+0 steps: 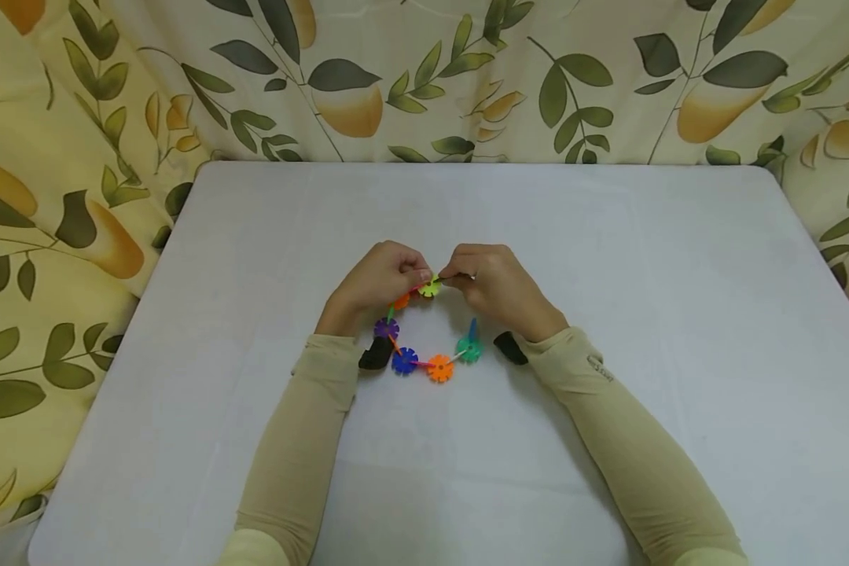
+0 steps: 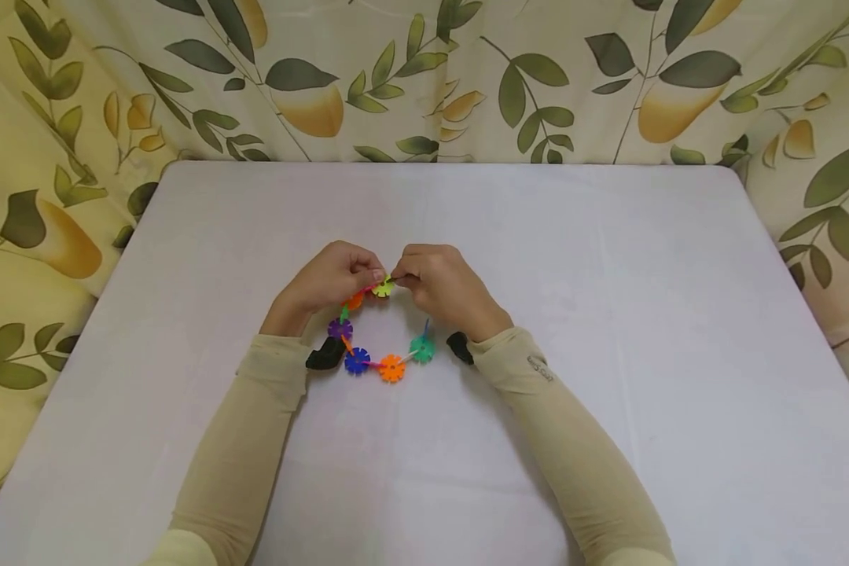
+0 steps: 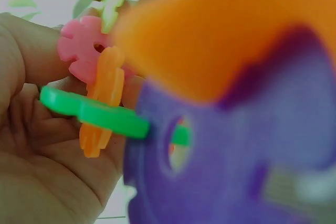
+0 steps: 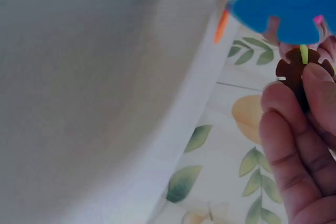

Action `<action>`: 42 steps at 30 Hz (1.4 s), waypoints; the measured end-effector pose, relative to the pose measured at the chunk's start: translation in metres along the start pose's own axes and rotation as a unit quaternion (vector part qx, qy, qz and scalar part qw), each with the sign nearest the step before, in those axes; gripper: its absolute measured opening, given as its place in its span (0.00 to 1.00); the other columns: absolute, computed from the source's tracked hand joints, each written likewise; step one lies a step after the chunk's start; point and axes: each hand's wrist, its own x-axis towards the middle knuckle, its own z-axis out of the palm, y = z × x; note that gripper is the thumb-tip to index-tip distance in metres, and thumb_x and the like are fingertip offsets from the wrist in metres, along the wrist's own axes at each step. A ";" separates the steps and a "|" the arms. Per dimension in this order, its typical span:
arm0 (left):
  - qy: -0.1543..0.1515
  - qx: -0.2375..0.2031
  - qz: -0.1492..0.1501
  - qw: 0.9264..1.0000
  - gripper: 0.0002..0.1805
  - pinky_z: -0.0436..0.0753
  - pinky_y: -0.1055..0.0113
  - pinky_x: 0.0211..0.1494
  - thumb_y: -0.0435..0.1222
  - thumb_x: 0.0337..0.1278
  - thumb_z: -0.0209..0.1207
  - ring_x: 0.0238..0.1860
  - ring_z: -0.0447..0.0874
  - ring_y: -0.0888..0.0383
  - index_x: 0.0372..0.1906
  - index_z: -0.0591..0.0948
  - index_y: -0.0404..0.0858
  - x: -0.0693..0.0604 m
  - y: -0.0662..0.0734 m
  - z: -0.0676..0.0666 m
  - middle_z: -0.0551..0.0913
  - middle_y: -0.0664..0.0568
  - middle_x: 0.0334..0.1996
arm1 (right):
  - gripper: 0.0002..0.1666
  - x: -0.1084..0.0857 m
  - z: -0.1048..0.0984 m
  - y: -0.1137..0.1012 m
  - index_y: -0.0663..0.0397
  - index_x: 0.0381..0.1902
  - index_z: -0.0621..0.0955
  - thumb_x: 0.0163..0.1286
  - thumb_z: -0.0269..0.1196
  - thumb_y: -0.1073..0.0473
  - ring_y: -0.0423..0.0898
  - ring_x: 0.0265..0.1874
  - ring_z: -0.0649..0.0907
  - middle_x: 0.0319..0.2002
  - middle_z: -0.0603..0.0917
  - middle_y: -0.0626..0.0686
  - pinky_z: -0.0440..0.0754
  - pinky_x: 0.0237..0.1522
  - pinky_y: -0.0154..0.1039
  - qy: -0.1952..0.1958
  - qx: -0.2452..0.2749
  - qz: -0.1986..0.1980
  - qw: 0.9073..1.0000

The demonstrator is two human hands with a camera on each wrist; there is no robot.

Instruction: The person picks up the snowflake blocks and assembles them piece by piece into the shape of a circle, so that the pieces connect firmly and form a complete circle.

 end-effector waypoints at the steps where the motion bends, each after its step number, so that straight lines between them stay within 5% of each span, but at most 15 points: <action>1: 0.000 0.001 -0.002 1.000 0.11 0.71 0.67 0.31 0.30 0.77 0.61 0.24 0.73 0.57 0.34 0.88 0.31 0.000 0.000 0.000 0.83 0.50 0.23 | 0.08 0.001 0.000 0.000 0.67 0.34 0.90 0.63 0.71 0.81 0.51 0.34 0.90 0.33 0.89 0.55 0.89 0.40 0.46 -0.004 -0.001 -0.004 1.000; 7: -0.024 -0.029 -0.015 0.999 0.11 0.75 0.65 0.39 0.31 0.79 0.59 0.32 0.79 0.54 0.37 0.87 0.31 -0.004 -0.003 -0.009 0.87 0.47 0.30 | 0.08 0.007 0.002 0.001 0.66 0.36 0.89 0.66 0.71 0.80 0.48 0.36 0.87 0.36 0.89 0.55 0.87 0.41 0.45 -0.022 0.045 0.003 0.999; 12: -0.045 -0.079 -0.035 0.995 0.11 0.77 0.61 0.48 0.31 0.81 0.57 0.39 0.82 0.50 0.39 0.85 0.30 -0.011 -0.006 -0.021 0.88 0.42 0.35 | 0.08 0.012 0.000 0.003 0.66 0.45 0.88 0.70 0.69 0.76 0.49 0.38 0.85 0.43 0.89 0.57 0.85 0.45 0.48 -0.041 0.057 0.041 0.997; 19: -0.054 -0.080 -0.054 0.994 0.09 0.75 0.61 0.52 0.31 0.81 0.56 0.40 0.80 0.51 0.42 0.82 0.31 -0.020 -0.011 -0.035 0.86 0.45 0.35 | 0.09 0.015 0.000 0.013 0.67 0.49 0.87 0.74 0.67 0.73 0.52 0.42 0.86 0.48 0.88 0.60 0.85 0.49 0.51 -0.044 0.059 0.103 0.992; 28: -0.055 -0.074 -0.073 0.993 0.08 0.75 0.58 0.55 0.34 0.82 0.56 0.47 0.78 0.48 0.48 0.83 0.34 -0.029 -0.021 -0.049 0.83 0.46 0.40 | 0.12 0.011 0.000 0.022 0.65 0.55 0.87 0.78 0.64 0.67 0.53 0.45 0.84 0.51 0.88 0.59 0.82 0.51 0.49 -0.109 0.072 0.201 0.971; 36: -0.042 -0.066 -0.104 0.991 0.09 0.74 0.60 0.48 0.33 0.80 0.56 0.39 0.75 0.51 0.43 0.82 0.30 -0.040 -0.032 -0.061 0.83 0.47 0.35 | 0.14 0.042 0.017 0.026 0.63 0.58 0.86 0.77 0.65 0.67 0.54 0.44 0.82 0.45 0.87 0.58 0.81 0.52 0.48 -0.203 0.070 0.185 0.959; 42: -0.039 -0.066 -0.114 0.991 0.12 0.74 0.59 0.51 0.39 0.81 0.56 0.42 0.77 0.50 0.53 0.79 0.33 -0.042 -0.034 -0.063 0.83 0.46 0.39 | 0.16 0.062 0.029 0.026 0.63 0.58 0.85 0.74 0.69 0.66 0.54 0.41 0.80 0.40 0.84 0.58 0.80 0.49 0.48 -0.249 0.025 0.176 0.952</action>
